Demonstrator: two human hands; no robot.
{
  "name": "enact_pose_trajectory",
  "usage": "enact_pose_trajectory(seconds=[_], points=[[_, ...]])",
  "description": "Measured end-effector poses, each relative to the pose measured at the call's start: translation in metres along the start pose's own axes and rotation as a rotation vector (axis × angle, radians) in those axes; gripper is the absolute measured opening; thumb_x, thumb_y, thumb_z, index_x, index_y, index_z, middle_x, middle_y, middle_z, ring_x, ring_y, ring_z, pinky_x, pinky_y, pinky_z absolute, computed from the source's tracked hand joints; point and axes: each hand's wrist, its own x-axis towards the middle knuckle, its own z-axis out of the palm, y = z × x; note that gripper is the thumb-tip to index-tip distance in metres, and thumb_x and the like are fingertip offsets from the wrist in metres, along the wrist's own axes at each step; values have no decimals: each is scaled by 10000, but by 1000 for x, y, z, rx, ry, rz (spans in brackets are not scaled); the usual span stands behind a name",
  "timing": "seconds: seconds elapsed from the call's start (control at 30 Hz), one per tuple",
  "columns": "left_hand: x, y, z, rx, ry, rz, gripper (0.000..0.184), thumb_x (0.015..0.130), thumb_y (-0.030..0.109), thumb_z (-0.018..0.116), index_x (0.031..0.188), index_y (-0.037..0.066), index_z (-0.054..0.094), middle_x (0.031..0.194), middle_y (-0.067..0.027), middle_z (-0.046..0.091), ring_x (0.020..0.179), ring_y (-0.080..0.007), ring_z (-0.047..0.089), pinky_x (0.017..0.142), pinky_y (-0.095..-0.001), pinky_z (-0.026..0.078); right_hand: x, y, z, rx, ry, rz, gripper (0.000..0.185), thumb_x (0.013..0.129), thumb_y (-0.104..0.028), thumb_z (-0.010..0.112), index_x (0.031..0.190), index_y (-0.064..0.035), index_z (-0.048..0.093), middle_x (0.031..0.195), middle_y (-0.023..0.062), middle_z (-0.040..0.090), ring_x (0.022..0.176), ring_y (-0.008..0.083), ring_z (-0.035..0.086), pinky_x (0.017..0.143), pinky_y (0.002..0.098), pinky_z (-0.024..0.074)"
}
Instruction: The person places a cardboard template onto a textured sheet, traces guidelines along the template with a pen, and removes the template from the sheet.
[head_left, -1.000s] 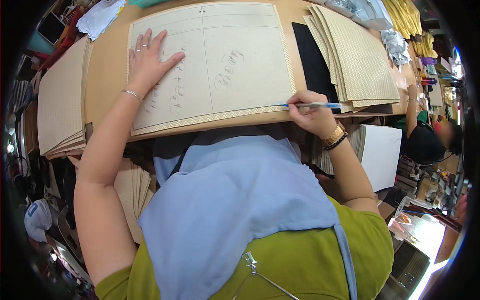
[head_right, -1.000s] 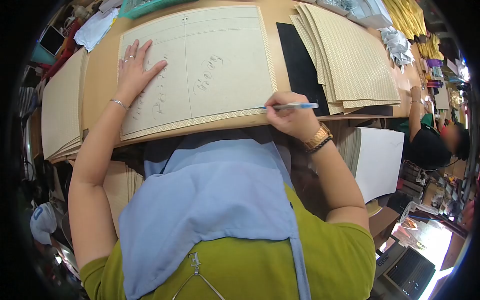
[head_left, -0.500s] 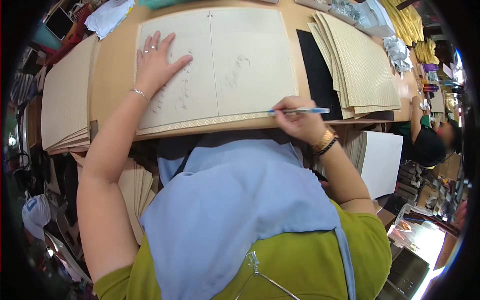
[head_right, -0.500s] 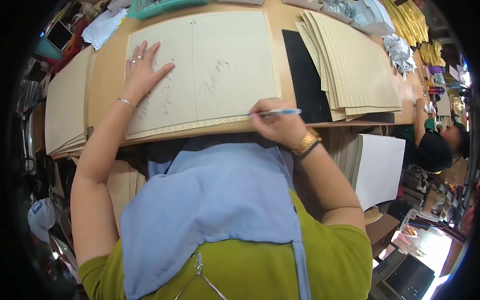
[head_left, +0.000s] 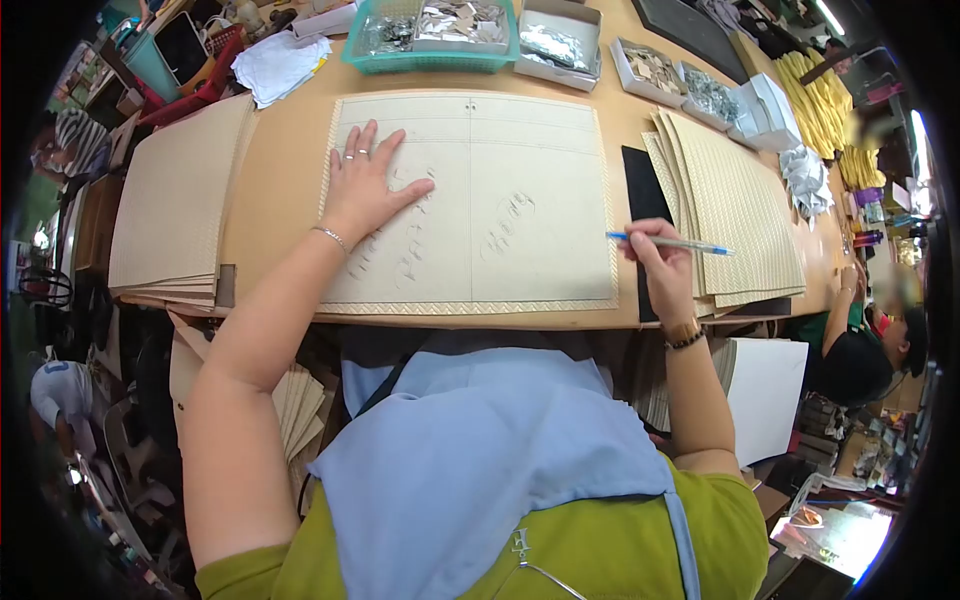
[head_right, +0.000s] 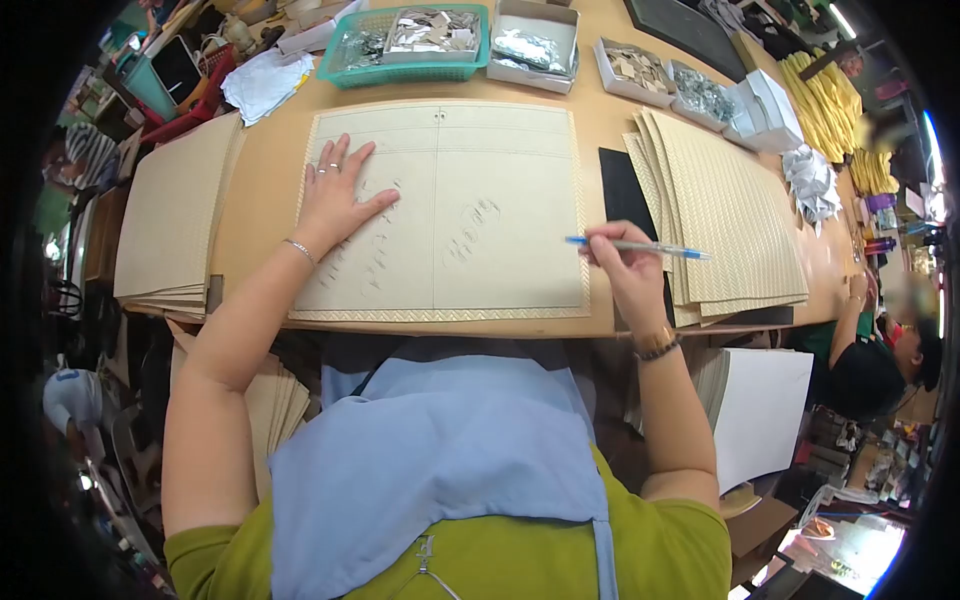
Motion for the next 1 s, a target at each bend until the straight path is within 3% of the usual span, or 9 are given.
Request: enact_pose_trajectory(seconds=[0.17,0.23,0.43,0.63,1.0], points=[[-2,1,-2,-34,5,-9,905,741,749,571,1441,201,402,1538,-179,255,1445,-360,167,1144,-576,145,81,17,43,-11,-3,-149,105,900,-74,636,960,12,638,860,64,680,806,121,666,713,226,536],[-2,2,-4,-48,2,-14,905,739,748,573,1441,203,403,1539,-177,255,1446,-356,167,1148,-569,141,113,18,74,-19,-32,-255,113,882,-96,650,929,6,641,813,49,673,746,108,648,668,223,523],[-3,3,-6,-59,5,-19,898,739,745,577,1437,205,407,1536,-175,260,1446,-352,167,1151,-562,139,200,36,145,-105,-48,-337,97,824,-120,650,831,-32,608,678,-18,592,611,41,498,551,220,421],[-4,3,-8,-81,-14,-23,869,759,703,601,1443,214,383,1540,-173,242,1448,-362,157,1147,-570,138,219,47,162,-294,-41,-339,139,796,-153,659,786,-30,596,630,-6,581,581,55,498,546,236,427],[-6,0,-3,-113,26,-6,872,767,701,587,1448,196,381,1538,-183,237,1445,-373,153,1139,-594,134,219,53,165,-321,-32,-352,136,788,-154,657,789,-26,610,609,4,590,543,65,511,526,241,436]])
